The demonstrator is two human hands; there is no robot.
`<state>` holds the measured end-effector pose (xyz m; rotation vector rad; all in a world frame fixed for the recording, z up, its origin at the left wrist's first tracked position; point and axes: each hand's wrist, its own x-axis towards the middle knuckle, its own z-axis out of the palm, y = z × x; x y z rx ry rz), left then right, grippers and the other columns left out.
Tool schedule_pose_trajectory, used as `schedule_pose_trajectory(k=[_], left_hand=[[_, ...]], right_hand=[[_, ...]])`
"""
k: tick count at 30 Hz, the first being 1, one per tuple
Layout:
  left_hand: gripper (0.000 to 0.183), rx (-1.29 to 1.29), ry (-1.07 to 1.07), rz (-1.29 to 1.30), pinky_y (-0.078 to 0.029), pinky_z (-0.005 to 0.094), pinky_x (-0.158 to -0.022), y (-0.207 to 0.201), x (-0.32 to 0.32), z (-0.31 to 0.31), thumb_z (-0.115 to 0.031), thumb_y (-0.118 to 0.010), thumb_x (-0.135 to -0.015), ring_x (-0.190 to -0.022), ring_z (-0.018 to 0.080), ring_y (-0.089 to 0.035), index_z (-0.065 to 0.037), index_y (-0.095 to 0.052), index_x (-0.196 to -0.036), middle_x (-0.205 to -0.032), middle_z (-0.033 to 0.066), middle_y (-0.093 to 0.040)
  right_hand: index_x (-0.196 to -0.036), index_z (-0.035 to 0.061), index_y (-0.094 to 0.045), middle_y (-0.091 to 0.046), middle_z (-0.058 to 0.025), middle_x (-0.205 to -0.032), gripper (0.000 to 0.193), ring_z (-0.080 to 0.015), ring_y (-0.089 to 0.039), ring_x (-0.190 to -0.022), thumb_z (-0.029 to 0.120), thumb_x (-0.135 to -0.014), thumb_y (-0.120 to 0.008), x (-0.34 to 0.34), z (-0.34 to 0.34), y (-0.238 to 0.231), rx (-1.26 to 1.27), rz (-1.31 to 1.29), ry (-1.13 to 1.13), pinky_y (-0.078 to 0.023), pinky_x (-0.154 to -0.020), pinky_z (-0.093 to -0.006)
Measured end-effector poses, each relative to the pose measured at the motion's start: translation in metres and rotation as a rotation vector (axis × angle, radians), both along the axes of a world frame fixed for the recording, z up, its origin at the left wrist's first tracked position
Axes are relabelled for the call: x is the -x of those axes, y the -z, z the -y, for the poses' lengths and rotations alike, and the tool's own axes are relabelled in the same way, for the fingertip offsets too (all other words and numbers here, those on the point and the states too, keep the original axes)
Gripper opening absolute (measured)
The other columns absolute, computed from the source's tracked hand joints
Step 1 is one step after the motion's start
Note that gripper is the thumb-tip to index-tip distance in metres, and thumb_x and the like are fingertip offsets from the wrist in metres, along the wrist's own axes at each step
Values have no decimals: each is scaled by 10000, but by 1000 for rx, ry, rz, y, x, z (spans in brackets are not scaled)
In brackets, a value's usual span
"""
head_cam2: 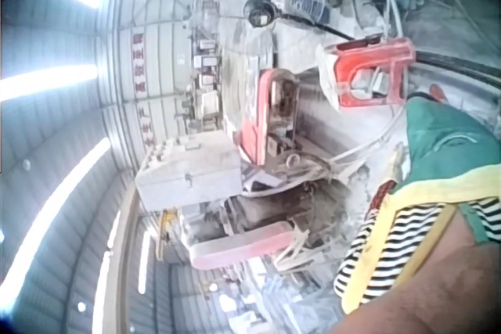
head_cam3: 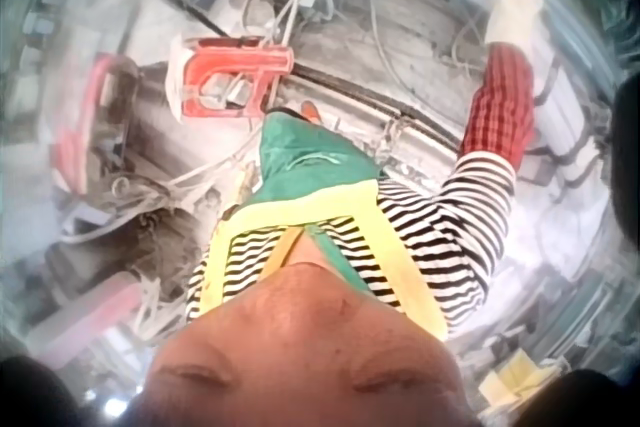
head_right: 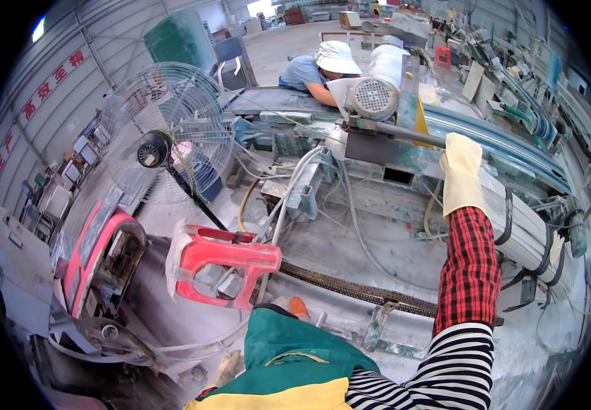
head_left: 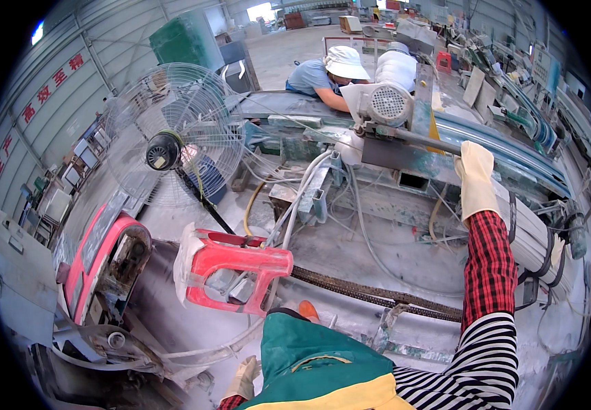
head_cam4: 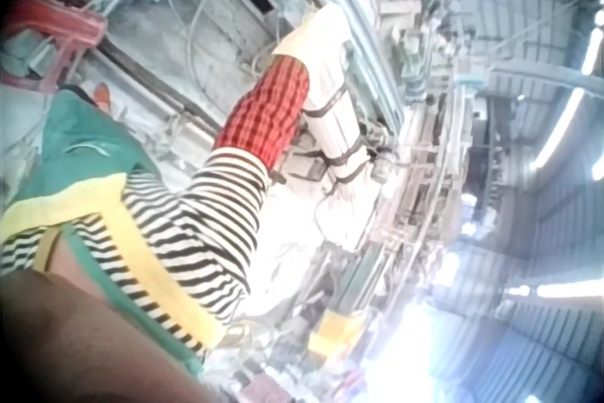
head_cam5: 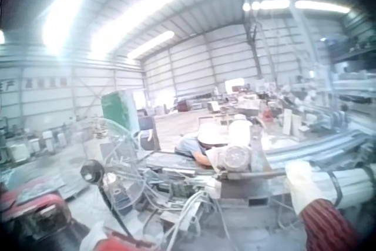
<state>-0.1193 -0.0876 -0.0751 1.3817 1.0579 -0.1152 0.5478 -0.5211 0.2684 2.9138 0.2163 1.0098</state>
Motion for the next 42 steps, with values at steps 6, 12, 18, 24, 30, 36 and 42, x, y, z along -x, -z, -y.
schedule_pose_trajectory(k=[6, 12, 18, 24, 30, 36, 42], left_hand=[[596, 73, -79, -104, -534, 381, -856, 24, -13, -13, -474, -612, -965, -1047, 217, -657, -87, -520, -1408, -1225, 95, -662], [586, 78, -82, -88, -537, 378, -849, 45, -24, -23, -473, -609, -967, -1037, 215, -660, -88, -526, -1401, -1217, 93, -664], [575, 70, -49, -85, -539, 375, -841, 42, -39, -33, -471, -606, -969, -1026, 212, -663, -89, -533, -1393, -1209, 91, -667], [565, 65, -17, -81, -541, 372, -834, 41, -51, -40, -470, -603, -972, -1016, 210, -666, -90, -540, -1385, -1200, 88, -669], [555, 64, 12, -61, -544, 369, -826, 39, -65, -43, -468, -599, -974, -1005, 208, -669, -91, -547, -1377, -1192, 86, -672], [544, 68, 17, -52, -546, 366, -819, 39, -63, -46, -467, -596, -976, -995, 206, -672, -93, -553, -1369, -1184, 84, -674], [535, 74, 28, -35, -548, 363, -812, 52, -61, -62, -466, -593, -978, -984, 204, -675, -94, -560, -1361, -1175, 81, -677]], right_hand=[[-733, 74, -674, -693, -173, -784, 103, -386, -681, -787, 174, -757, -685, -3, -2, 0, -11, -13, -4, -548, -728, -453], [-770, 96, -707, -707, -160, -794, 86, -365, -695, -794, 133, -790, -633, 3, -2, -3, -4, -53, -1, -549, -726, -458], [-802, 83, -693, -710, -164, -853, 108, -369, -693, -845, 185, -771, -690, -1, 2, 10, -68, -123, 49, -556, -766, -457], [-842, 91, -709, -721, -169, -893, 145, -378, -695, -872, 225, -798, -679, 36, -14, 28, -219, -227, 63, -557, -789, -467], [-955, 80, -642, -711, -175, -925, 272, -386, -688, -858, 292, -792, -695, 69, -26, 72, -350, -246, 33, -553, -762, -483], [-1105, 58, -593, -704, -190, -948, 432, -388, -697, -888, 350, -807, -707, 112, -64, 93, -490, -353, 40, -553, -785, -485], [-1232, 74, -553, -703, -193, -965, 552, -381, -699, -906, 364, -801, -740, 129, -94, 109, -673, -437, 67, -554, -793, -471]])
